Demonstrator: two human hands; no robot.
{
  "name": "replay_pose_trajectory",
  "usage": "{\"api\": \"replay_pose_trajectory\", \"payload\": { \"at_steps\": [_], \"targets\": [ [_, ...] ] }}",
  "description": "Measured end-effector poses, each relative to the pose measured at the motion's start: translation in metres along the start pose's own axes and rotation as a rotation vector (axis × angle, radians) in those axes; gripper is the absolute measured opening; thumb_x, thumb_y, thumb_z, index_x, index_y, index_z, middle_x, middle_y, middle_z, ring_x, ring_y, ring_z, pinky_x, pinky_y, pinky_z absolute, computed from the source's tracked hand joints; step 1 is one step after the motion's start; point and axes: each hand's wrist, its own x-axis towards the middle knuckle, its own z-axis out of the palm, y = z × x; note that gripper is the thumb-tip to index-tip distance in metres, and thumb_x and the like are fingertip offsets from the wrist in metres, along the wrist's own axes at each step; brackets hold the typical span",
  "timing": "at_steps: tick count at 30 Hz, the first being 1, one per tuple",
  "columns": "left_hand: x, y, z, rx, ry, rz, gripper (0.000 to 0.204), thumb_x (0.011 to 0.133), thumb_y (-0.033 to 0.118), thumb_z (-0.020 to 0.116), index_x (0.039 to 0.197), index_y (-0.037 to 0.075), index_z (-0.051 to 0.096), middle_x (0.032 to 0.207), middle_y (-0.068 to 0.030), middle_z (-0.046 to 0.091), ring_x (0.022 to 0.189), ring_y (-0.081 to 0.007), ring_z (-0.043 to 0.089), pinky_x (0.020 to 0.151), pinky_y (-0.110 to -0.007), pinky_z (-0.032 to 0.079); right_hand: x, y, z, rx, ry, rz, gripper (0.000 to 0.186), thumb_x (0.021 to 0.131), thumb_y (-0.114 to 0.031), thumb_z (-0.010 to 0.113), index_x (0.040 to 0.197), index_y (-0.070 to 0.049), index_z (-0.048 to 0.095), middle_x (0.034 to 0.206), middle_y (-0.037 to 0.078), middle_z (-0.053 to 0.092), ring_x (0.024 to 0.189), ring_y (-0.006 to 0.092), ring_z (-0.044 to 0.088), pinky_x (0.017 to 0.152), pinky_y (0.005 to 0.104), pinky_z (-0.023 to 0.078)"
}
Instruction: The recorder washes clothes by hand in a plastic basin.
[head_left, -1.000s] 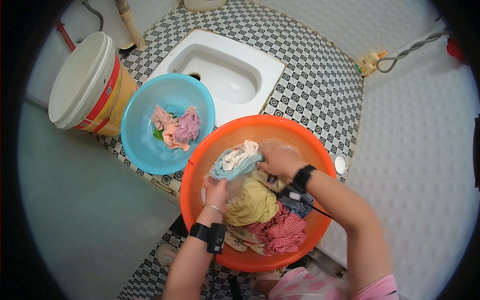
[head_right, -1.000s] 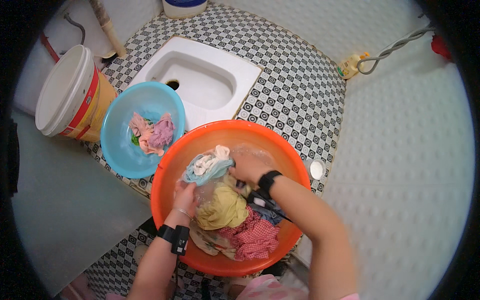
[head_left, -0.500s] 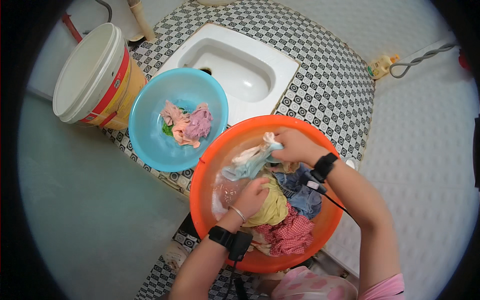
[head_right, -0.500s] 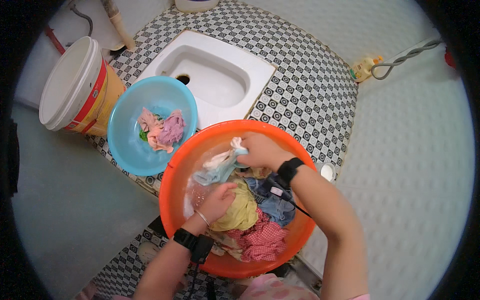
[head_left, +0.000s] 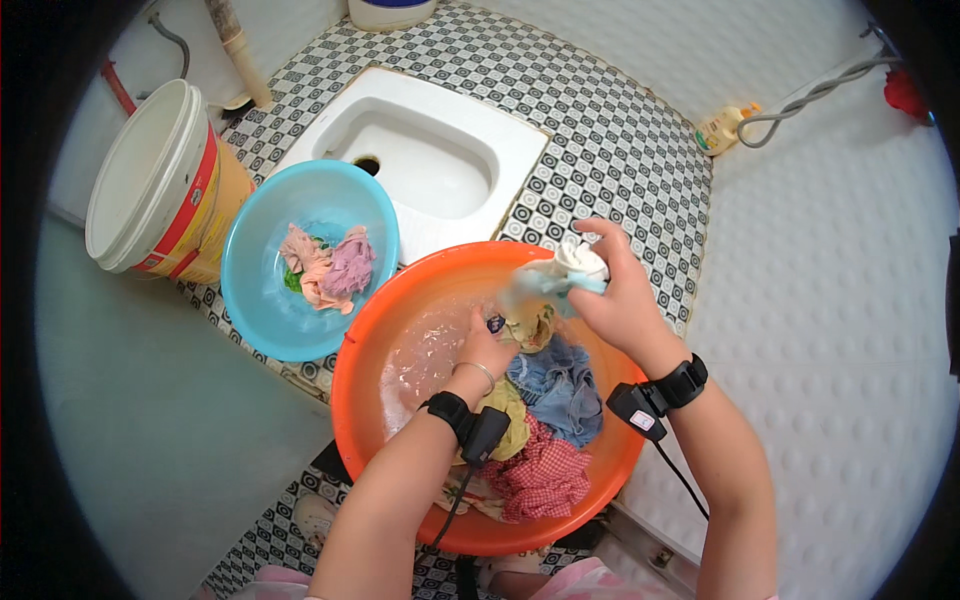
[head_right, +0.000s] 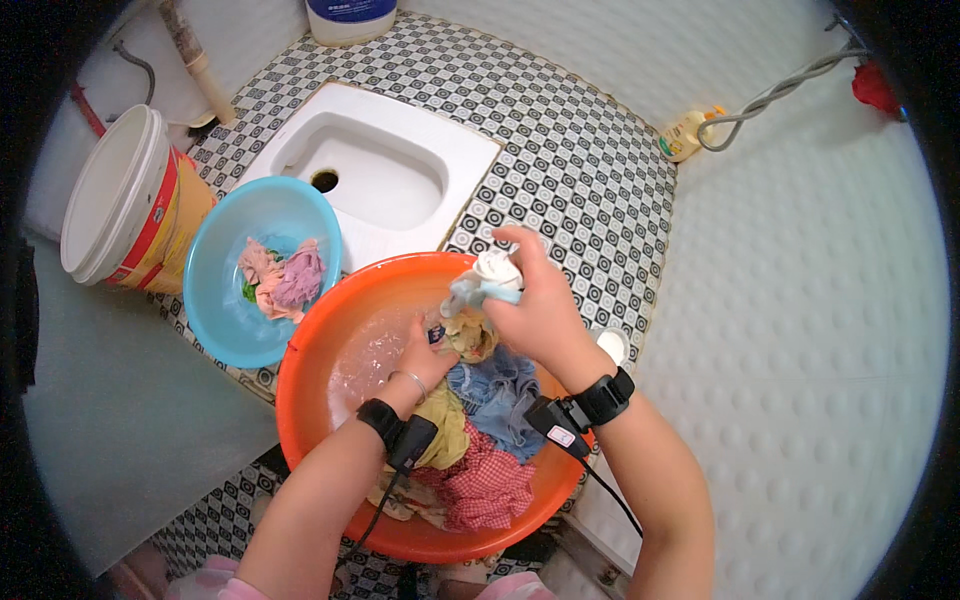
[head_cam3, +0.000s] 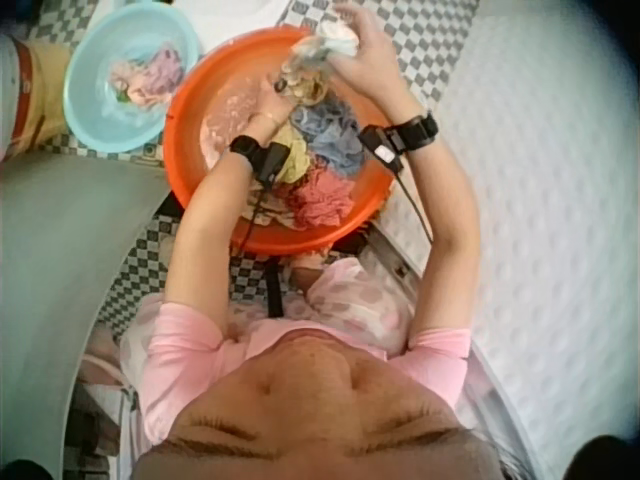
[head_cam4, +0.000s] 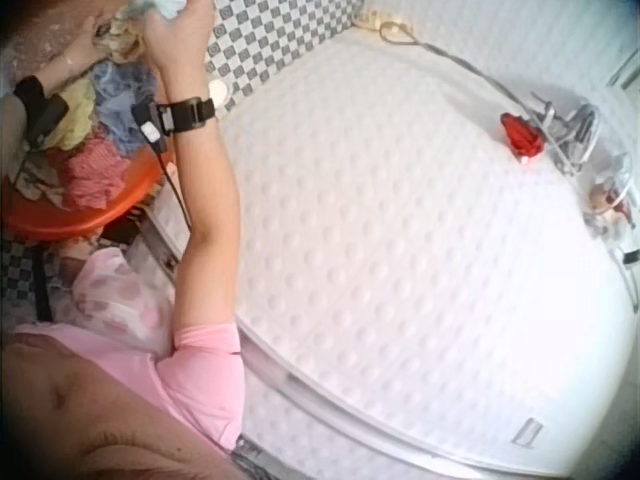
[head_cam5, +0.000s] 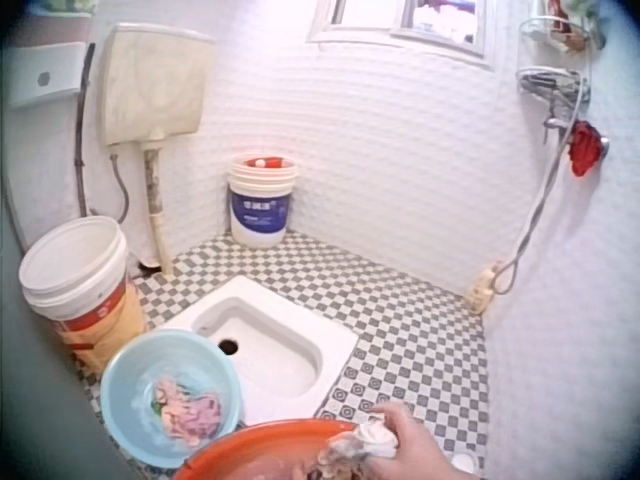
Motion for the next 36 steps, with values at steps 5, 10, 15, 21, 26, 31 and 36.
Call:
{"api": "replay_pose_trajectory", "payload": {
  "at_steps": [5, 10, 15, 21, 26, 31, 36],
  "targets": [
    [-0.005, -0.031, 0.01, -0.009, -0.165, 0.227, 0.044, 0.078, 0.021, 0.061, 0.119, 0.007, 0.054, 0.099, -0.0201, 0.064, 0.096, -0.035, 0.061, 0.085, -0.04, 0.047, -0.015, 0.008, -0.002, -0.147, -0.087, -0.245, 0.034, 0.068, -0.005, 0.057, 0.102, -0.003, 0.058, 0.094, 0.016, 0.06, 0.091, 0.0328, 0.059, 0.081, 0.0372, 0.048],
    [-0.077, 0.027, 0.007, -0.094, -0.532, 0.35, 0.035, 0.079, 0.017, 0.06, 0.111, 0.003, 0.057, 0.092, -0.016, 0.063, 0.086, -0.0278, 0.06, 0.077, -0.035, 0.048, -0.02, -0.013, -0.016, -0.048, -0.159, -0.189, 0.028, 0.069, -0.004, 0.058, 0.097, -0.003, 0.055, 0.089, 0.013, 0.06, 0.082, 0.0291, 0.06, 0.073, 0.0344, 0.047],
    [-0.099, -0.001, -0.008, 0.068, -0.769, 0.38, 0.034, 0.081, 0.02, 0.064, 0.11, 0.004, 0.058, 0.085, -0.0067, 0.061, 0.078, -0.0114, 0.058, 0.068, -0.028, 0.048, -0.012, -0.031, 0.026, 0.217, -0.412, -0.071, 0.03, 0.075, -0.006, 0.063, 0.1, -0.006, 0.047, 0.086, 0.006, 0.056, 0.079, 0.0146, 0.055, 0.069, 0.028, 0.045],
    [-0.081, -0.043, -0.064, -0.076, -0.379, 0.113, 0.032, 0.083, 0.018, 0.06, 0.111, 0.003, 0.057, 0.083, -0.0051, 0.062, 0.074, -0.014, 0.058, 0.068, -0.028, 0.048, 0.004, 0.066, 0.094, -0.201, -0.441, -0.064, 0.028, 0.078, -0.015, 0.062, 0.103, -0.003, 0.054, 0.094, 0.018, 0.062, 0.091, 0.0307, 0.061, 0.077, 0.0386, 0.048],
    [-0.061, -0.064, -0.09, -0.131, -0.051, -0.164, 0.049, 0.083, 0.022, 0.061, 0.123, -0.001, 0.044, 0.107, -0.0176, 0.059, 0.096, -0.0249, 0.059, 0.081, -0.032, 0.047, 0.012, 0.129, 0.151, -0.511, -0.27, 0.324, 0.034, 0.08, -0.011, 0.053, 0.112, -0.003, 0.057, 0.104, 0.022, 0.062, 0.098, 0.0371, 0.059, 0.086, 0.0404, 0.046],
    [-0.036, -0.098, -0.084, 0.012, 0.145, -0.076, 0.065, 0.085, 0.031, 0.058, 0.136, -0.001, 0.033, 0.133, -0.0229, 0.041, 0.12, -0.0329, 0.044, 0.1, -0.037, 0.036, 0.005, 0.122, 0.199, -0.459, -0.487, 0.015, 0.031, 0.077, -0.013, 0.051, 0.102, -0.001, 0.065, 0.107, 0.023, 0.062, 0.101, 0.036, 0.059, 0.087, 0.0423, 0.046],
    [-0.036, -0.1, -0.083, -0.273, 0.215, -0.2, 0.062, 0.092, 0.04, 0.047, 0.139, 0.002, 0.031, 0.132, -0.0154, 0.045, 0.119, -0.031, 0.047, 0.1, -0.039, 0.036, 0.012, 0.123, 0.182, -0.402, -0.189, 0.395, 0.036, 0.082, -0.027, 0.052, 0.103, 0.0, 0.064, 0.101, 0.025, 0.063, 0.099, 0.0371, 0.06, 0.091, 0.0454, 0.044]
  ]
}}
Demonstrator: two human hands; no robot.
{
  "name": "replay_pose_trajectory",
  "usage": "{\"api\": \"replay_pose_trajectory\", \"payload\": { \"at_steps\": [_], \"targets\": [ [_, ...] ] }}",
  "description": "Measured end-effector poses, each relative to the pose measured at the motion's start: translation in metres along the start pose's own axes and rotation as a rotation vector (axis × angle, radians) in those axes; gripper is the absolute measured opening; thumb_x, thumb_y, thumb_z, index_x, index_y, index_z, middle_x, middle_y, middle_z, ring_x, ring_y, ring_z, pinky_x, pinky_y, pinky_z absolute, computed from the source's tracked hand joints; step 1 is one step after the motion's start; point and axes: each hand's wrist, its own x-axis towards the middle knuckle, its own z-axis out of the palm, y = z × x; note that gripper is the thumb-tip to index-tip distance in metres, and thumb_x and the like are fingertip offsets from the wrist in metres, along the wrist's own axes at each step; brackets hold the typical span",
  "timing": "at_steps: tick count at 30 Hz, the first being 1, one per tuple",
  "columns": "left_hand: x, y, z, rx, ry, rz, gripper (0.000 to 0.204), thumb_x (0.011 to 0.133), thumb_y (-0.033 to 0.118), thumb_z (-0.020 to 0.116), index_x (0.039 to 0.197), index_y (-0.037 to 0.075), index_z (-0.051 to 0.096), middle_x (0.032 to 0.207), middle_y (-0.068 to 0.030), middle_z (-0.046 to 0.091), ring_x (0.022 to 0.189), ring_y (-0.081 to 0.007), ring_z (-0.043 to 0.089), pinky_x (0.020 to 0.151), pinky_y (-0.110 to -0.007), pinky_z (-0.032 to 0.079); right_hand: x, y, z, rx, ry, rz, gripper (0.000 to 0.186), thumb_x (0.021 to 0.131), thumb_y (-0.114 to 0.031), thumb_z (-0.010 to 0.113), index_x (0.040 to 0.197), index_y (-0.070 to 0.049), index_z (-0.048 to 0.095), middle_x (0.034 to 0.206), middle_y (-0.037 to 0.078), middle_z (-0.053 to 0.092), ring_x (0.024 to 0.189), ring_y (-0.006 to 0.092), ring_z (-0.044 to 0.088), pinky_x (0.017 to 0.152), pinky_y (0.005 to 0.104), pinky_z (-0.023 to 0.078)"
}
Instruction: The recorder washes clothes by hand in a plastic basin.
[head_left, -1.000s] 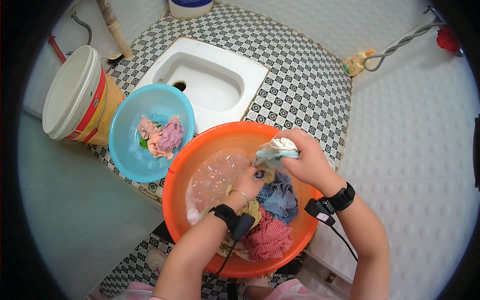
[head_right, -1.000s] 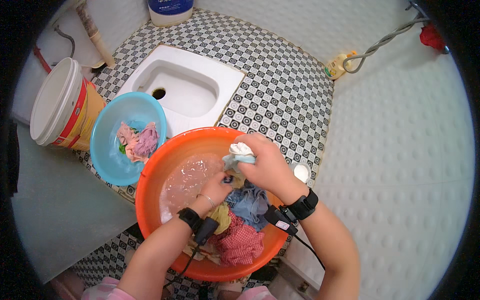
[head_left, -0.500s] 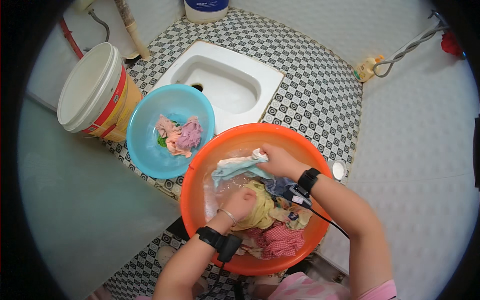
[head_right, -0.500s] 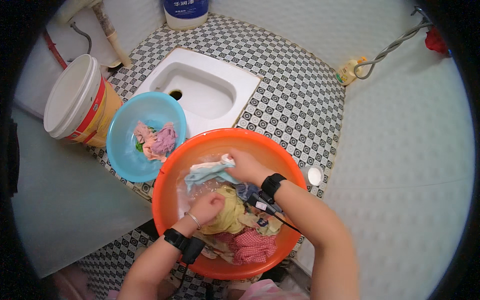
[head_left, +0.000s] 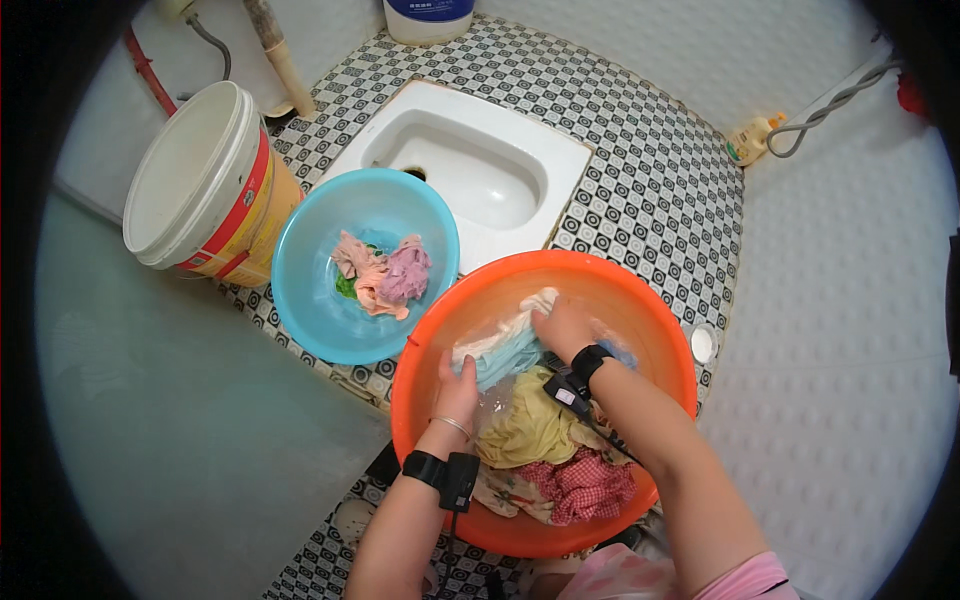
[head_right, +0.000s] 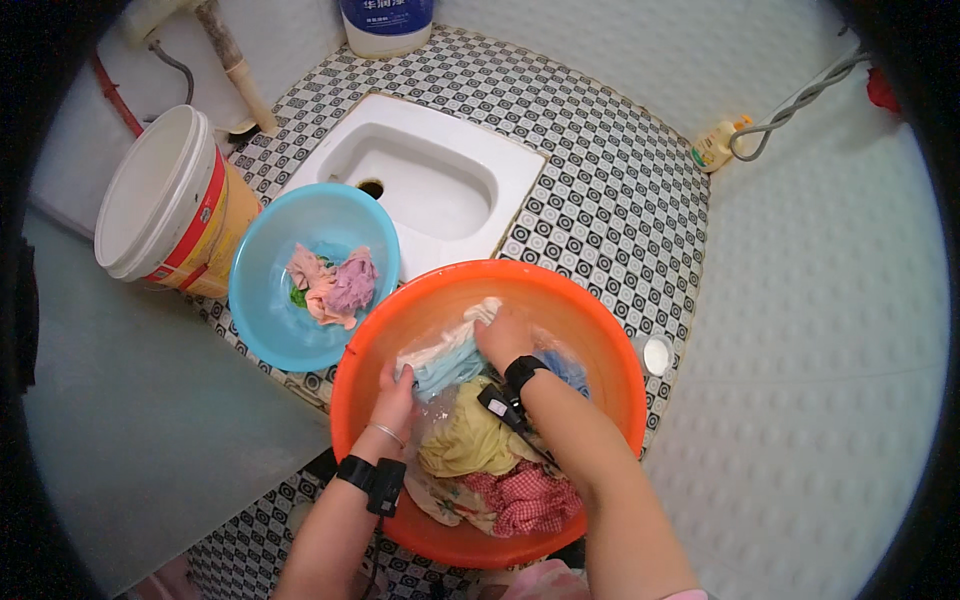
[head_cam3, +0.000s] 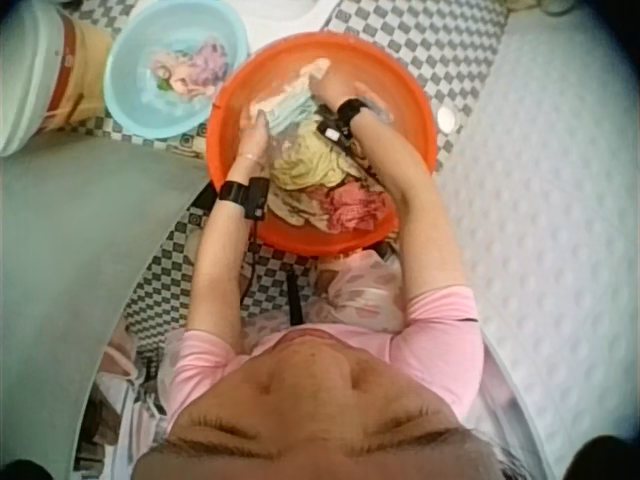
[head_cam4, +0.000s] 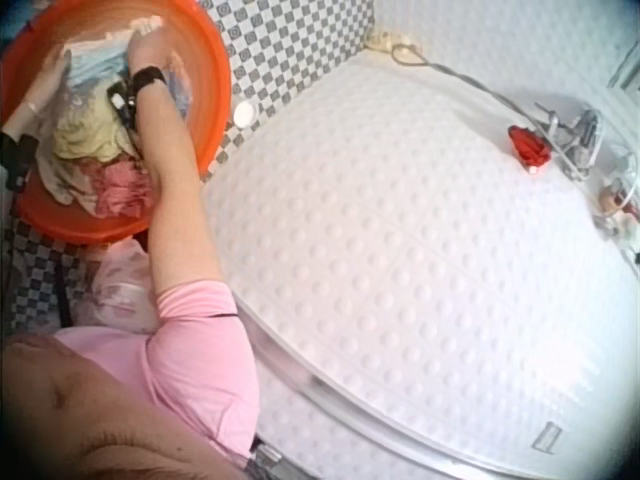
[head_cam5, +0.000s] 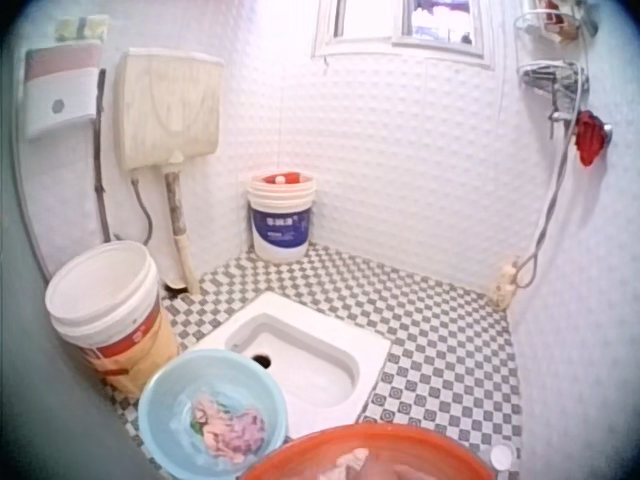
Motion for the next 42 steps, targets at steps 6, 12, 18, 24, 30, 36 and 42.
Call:
{"api": "replay_pose_trajectory", "payload": {
  "at_steps": [6, 12, 18, 24, 30, 36, 42],
  "targets": [
    [-0.002, 0.02, -0.001, -0.895, -0.391, -0.51, 0.052, 0.095, 0.049, 0.037, 0.13, 0.011, 0.044, 0.127, -0.007, 0.051, 0.113, -0.0262, 0.052, 0.096, -0.043, 0.04, -0.028, -0.034, 0.032, 0.192, -0.27, -0.419, 0.038, 0.09, -0.029, 0.046, 0.106, 0.004, 0.057, 0.088, 0.026, 0.062, 0.086, 0.0412, 0.061, 0.077, 0.0443, 0.049],
    [-0.006, 0.012, -0.006, -1.088, -0.476, -0.259, 0.036, 0.098, 0.034, 0.036, 0.121, 0.01, 0.05, 0.117, -0.0075, 0.057, 0.107, -0.0236, 0.056, 0.092, -0.039, 0.047, -0.092, -0.081, -0.001, 0.288, -0.356, -0.629, 0.032, 0.093, -0.027, 0.044, 0.089, 0.0, 0.06, 0.088, 0.024, 0.061, 0.08, 0.0404, 0.057, 0.075, 0.0449, 0.045],
    [-0.017, 0.026, -0.005, -1.182, -0.319, -0.17, 0.034, 0.097, 0.026, 0.035, 0.122, 0.008, 0.048, 0.125, -0.0084, 0.053, 0.108, -0.0226, 0.053, 0.096, -0.042, 0.04, -0.018, -0.03, -0.018, 0.008, -0.286, -0.46, 0.032, 0.089, -0.031, 0.048, 0.092, -0.004, 0.065, 0.093, 0.019, 0.065, 0.088, 0.0349, 0.062, 0.08, 0.0435, 0.047],
    [-0.021, 0.008, -0.015, -0.806, -0.254, -0.469, 0.037, 0.093, 0.037, 0.045, 0.124, 0.015, 0.048, 0.125, -0.0058, 0.051, 0.116, -0.0234, 0.048, 0.094, -0.041, 0.036, -0.006, -0.016, -0.013, -0.238, 0.025, -0.102, 0.039, 0.085, -0.034, 0.054, 0.105, -0.002, 0.064, 0.101, 0.021, 0.064, 0.093, 0.0332, 0.062, 0.083, 0.0418, 0.048],
    [-0.014, 0.023, -0.015, -1.09, -0.521, -0.45, 0.045, 0.095, 0.048, 0.034, 0.126, 0.017, 0.046, 0.123, -0.0047, 0.053, 0.12, -0.0226, 0.046, 0.098, -0.047, 0.034, -0.044, -0.061, 0.005, 0.358, -0.513, -0.381, 0.037, 0.086, -0.033, 0.055, 0.099, 0.0, 0.064, 0.098, 0.023, 0.063, 0.09, 0.0332, 0.062, 0.077, 0.0358, 0.049],
    [-0.01, 0.021, -0.013, -1.157, -0.585, -0.302, 0.042, 0.095, 0.041, 0.037, 0.119, 0.011, 0.052, 0.115, -0.0089, 0.059, 0.102, -0.0212, 0.059, 0.084, -0.037, 0.049, -0.089, -0.087, -0.009, 0.511, -0.359, -0.647, 0.036, 0.09, -0.03, 0.05, 0.083, 0.002, 0.065, 0.085, 0.021, 0.062, 0.076, 0.0329, 0.06, 0.071, 0.0384, 0.048],
    [-0.025, 0.042, -0.011, -1.132, -0.384, -0.125, 0.03, 0.097, 0.023, 0.04, 0.118, 0.006, 0.053, 0.12, -0.0093, 0.057, 0.11, -0.0231, 0.055, 0.089, -0.038, 0.047, -0.026, -0.027, -0.045, 0.04, -0.121, -0.675, 0.026, 0.082, -0.025, 0.056, 0.089, -0.002, 0.065, 0.094, 0.022, 0.062, 0.085, 0.0364, 0.06, 0.079, 0.0433, 0.047]
  ]
}}
